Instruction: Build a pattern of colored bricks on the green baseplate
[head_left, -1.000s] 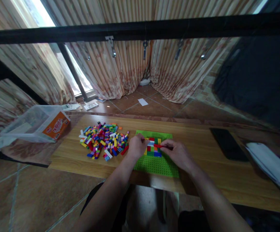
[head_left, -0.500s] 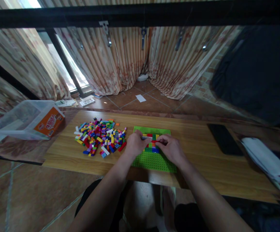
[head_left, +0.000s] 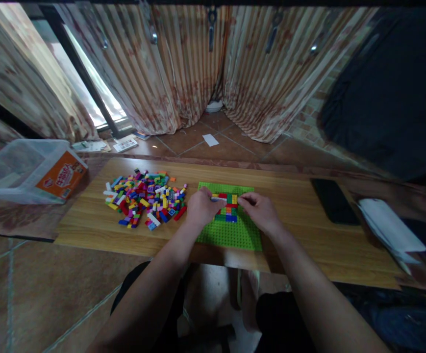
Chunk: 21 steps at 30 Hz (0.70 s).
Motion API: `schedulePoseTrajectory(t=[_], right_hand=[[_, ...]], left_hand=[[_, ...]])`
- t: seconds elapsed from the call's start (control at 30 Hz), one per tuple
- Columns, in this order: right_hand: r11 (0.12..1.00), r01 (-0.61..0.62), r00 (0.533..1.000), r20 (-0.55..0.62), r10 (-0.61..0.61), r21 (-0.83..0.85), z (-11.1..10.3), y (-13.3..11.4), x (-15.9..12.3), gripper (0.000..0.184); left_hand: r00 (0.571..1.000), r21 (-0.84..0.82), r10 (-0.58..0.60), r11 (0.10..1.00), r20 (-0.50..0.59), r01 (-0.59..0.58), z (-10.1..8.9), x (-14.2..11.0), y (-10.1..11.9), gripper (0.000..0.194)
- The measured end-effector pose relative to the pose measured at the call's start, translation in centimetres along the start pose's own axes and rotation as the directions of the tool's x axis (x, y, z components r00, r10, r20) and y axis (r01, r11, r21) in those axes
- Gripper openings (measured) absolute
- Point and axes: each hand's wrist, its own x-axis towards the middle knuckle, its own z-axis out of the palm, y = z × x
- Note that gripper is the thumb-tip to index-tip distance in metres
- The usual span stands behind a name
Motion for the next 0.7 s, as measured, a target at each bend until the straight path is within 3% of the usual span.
schedulePoseTrajectory(t=[0.7], right_hand=[[0.990,0.030,0.999,-0.006,-0.031,-0.136,0.94,-0.37,0.31,0.014]], left_hand=[[0.999,-0.038,-0.036,0.999,-0.001,0.036,0.36,-0.02,-0.35,0.047]])
